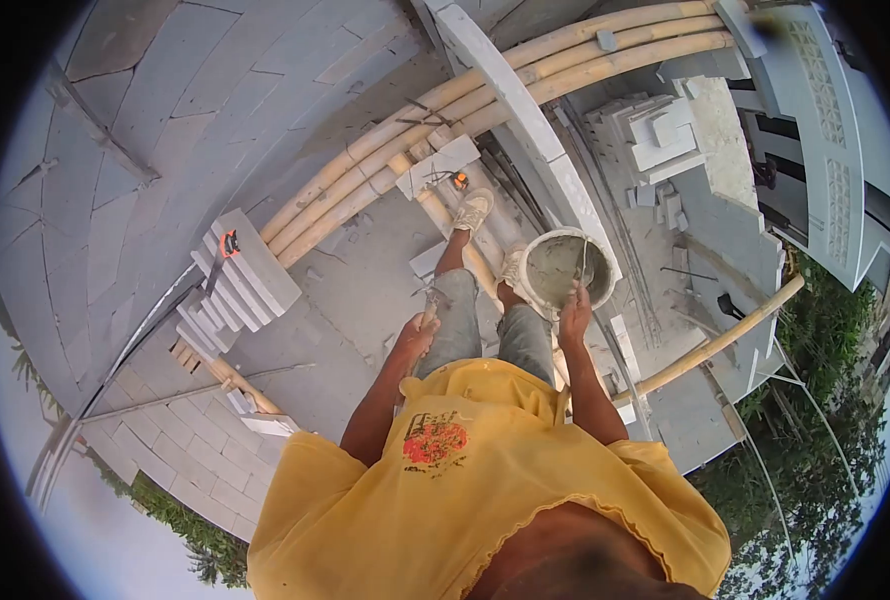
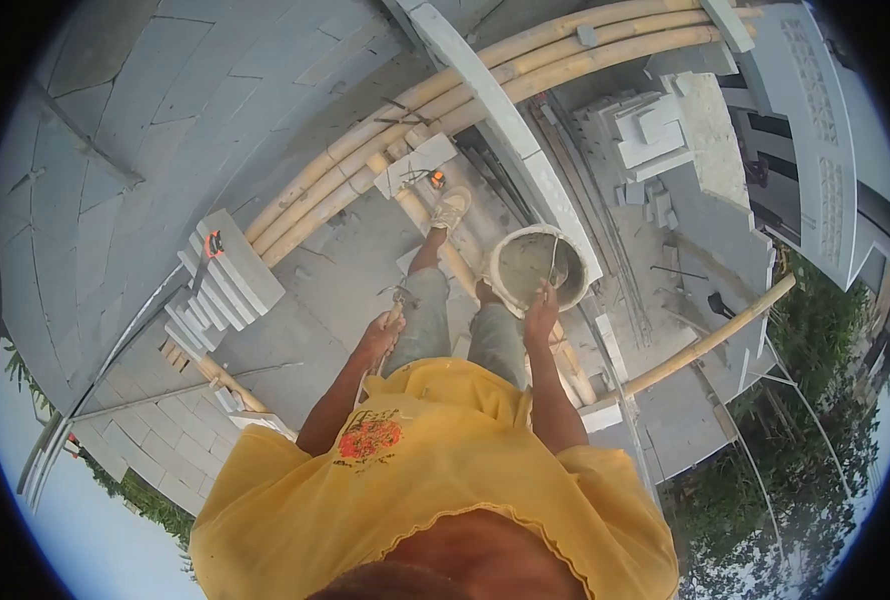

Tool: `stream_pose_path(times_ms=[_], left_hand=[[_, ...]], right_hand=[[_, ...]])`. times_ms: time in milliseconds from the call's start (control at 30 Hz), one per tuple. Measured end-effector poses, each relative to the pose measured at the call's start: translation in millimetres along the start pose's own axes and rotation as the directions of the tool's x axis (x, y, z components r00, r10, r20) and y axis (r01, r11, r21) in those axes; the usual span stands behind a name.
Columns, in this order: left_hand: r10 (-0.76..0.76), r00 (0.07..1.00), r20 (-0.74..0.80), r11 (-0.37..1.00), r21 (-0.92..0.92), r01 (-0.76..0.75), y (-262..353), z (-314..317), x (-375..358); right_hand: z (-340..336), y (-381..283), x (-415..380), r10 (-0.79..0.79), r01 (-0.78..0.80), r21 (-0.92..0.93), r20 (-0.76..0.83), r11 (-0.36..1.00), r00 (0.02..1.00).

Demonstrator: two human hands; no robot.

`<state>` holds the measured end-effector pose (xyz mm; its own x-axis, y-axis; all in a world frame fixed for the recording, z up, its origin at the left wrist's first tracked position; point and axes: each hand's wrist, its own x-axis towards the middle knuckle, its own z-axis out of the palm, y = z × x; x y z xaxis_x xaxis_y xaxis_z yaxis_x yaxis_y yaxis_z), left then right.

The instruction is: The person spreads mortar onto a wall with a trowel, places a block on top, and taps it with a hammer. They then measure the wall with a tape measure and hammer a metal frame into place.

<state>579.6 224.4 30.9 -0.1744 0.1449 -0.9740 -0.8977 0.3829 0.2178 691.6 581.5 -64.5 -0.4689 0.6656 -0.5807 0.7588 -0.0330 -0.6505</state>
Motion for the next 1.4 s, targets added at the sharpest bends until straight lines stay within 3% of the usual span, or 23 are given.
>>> stream_pose_path(times_ms=[100,200,300,600,733,767,867,1067,1167,1267,1333,1400], left_hand=[[0.07,0.996,-0.048,0.973,0.221,-0.058,-25,16,38],[0.275,0.929,-0.247,0.82,0.565,-0.093,-66,45,83],[0.195,0.914,-0.357,0.828,0.56,0.042,-34,72,79],[0.232,0.807,-0.544,0.907,0.42,0.022,-73,100,102],[0.233,0.715,-0.659,0.937,0.348,0.015,-81,110,112],[0.219,0.698,-0.682,0.947,0.322,0.018,-80,111,111],[0.201,0.629,-0.751,0.974,0.221,-0.047,-76,115,116],[0.17,0.661,-0.731,0.979,0.203,-0.027,-61,113,115],[0.172,0.657,-0.734,0.981,0.19,-0.045,-51,108,113],[0.171,0.702,-0.692,0.975,0.224,-0.016,-56,108,113],[0.177,0.732,-0.658,0.973,0.231,-0.027,-59,105,113],[0.181,0.754,-0.631,0.97,0.24,-0.032,-52,102,110]], right_hand=[[79,-57,28,-0.164,0.191,-0.163,0.166,0.968,0.972],[173,-96,53,-0.221,0.299,-0.232,0.311,0.926,0.924],[270,-134,65,-0.255,0.372,-0.189,0.455,0.909,0.853],[556,-171,89,-0.406,0.575,-0.07,0.638,0.815,0.654],[646,-159,88,-0.324,0.534,-0.076,0.719,0.842,0.614],[656,-156,88,-0.285,0.509,-0.097,0.733,0.855,0.617],[680,-140,98,-0.357,0.524,-0.002,0.73,0.851,0.583],[706,-100,136,-0.144,0.499,-0.071,0.914,0.864,0.38],[711,-88,146,-0.165,0.415,0.01,0.927,0.91,0.338],[700,-87,160,-0.135,0.74,-0.256,0.896,0.622,0.423],[657,-89,166,-0.266,0.826,-0.277,0.856,0.49,0.444],[588,-95,174,-0.357,0.867,-0.197,0.852,0.458,0.382]])
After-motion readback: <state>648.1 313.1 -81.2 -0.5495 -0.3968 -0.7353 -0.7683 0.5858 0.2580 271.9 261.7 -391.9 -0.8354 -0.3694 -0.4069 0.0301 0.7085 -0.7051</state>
